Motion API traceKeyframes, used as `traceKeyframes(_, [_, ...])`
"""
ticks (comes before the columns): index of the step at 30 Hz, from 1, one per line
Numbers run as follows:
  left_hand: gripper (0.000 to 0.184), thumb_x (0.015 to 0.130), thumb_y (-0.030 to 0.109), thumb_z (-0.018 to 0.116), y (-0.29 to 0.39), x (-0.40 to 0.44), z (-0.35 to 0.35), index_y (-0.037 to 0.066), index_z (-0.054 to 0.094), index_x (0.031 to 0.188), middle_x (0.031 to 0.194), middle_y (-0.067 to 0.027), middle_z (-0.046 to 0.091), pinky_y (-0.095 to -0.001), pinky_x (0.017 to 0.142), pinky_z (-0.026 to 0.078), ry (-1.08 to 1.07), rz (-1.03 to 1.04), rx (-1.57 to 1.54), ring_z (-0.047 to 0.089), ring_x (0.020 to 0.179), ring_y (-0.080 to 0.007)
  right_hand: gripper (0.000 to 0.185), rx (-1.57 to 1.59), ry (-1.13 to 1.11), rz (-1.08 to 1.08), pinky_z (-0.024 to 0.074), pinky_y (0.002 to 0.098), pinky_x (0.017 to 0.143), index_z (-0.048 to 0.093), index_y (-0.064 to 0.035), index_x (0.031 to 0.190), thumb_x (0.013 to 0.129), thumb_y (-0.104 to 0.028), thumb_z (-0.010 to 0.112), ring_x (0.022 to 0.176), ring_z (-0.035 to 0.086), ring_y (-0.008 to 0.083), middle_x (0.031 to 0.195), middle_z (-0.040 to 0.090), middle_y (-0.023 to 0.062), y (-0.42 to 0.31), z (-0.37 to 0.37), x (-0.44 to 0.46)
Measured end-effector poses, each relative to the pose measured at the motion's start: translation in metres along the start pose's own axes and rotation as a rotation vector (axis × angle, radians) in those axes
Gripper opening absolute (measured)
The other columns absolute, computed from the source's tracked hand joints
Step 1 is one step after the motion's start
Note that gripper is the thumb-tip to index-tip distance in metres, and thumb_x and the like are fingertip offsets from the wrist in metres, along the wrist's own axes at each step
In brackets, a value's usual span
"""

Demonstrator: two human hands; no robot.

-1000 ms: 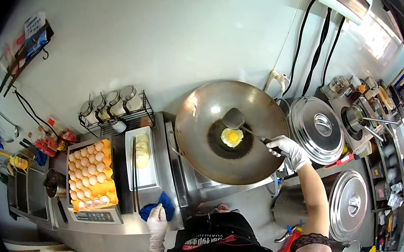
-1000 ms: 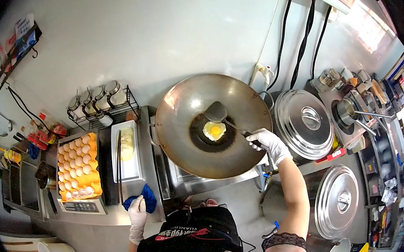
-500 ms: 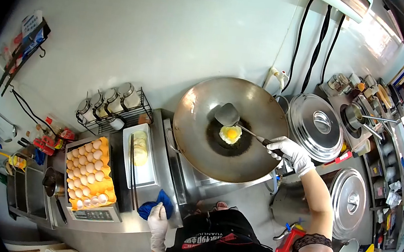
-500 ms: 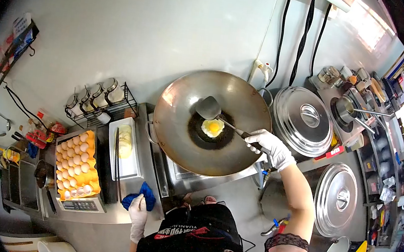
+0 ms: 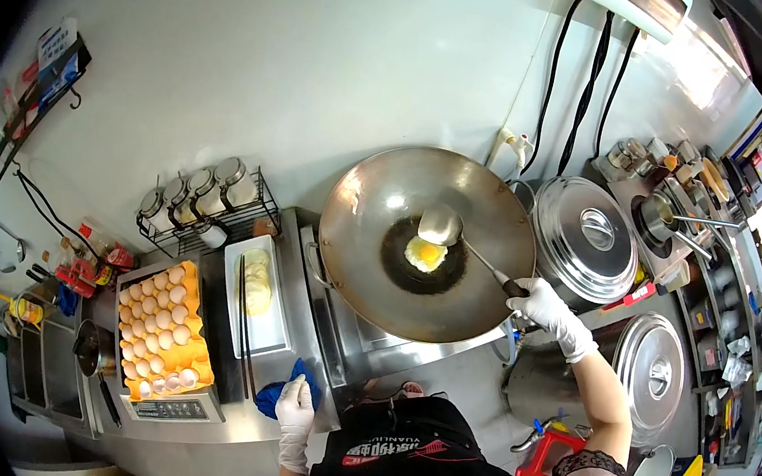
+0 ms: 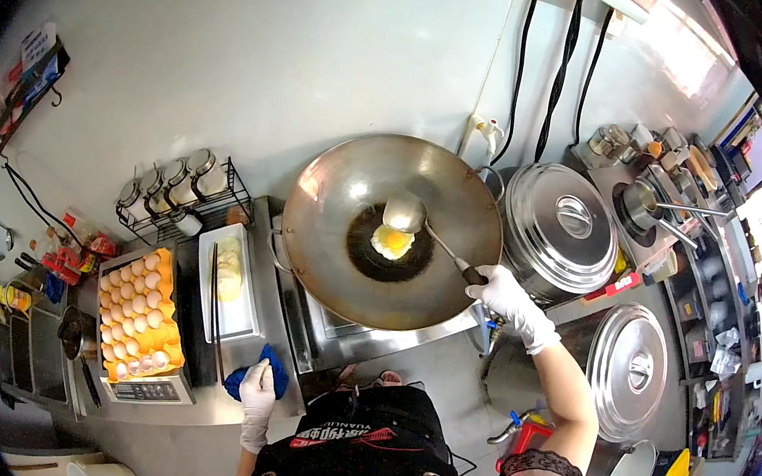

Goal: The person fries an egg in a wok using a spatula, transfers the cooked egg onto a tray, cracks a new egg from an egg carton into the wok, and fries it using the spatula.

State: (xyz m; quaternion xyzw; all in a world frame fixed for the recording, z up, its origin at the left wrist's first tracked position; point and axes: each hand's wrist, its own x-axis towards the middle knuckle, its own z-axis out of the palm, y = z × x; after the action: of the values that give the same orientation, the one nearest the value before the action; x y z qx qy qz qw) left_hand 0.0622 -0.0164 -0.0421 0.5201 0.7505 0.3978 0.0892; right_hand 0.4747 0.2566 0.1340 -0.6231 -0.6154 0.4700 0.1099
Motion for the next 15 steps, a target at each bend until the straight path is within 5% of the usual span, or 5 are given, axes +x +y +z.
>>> traceKeyframes(6, [0.024,0.092,0.017,0.058,-0.001,-0.001,0.001,-0.001,0.067,0.106,0.095,-0.0182,0.068,-0.0378,0.076,0.054,-0.01,-0.022,0.003,0.067,0.084,-0.0329,0.024,-0.136,0.058,-0.235,0.0441,0.0256,0.052,0.066,0.0037,0.101,0.08,-0.008,0.067,0.056,0.054,0.0088,0.067,0.059,0.0017,0.012,0.004,-0.005])
traceKeyframes(15, [0.026,0.092,0.018,0.058,-0.003,-0.005,-0.003,-0.001,0.067,0.106,0.099,-0.0187,0.068,-0.0383,0.079,0.054,-0.015,-0.025,0.015,0.066,0.087,-0.0333,0.024,-0.058,0.116,0.01,0.0438,0.0258,0.049,0.066,0.0087,0.094,0.078,-0.009,0.069,0.052,0.054,0.01,0.065,0.06,0.0047,0.022,0.003,0.026])
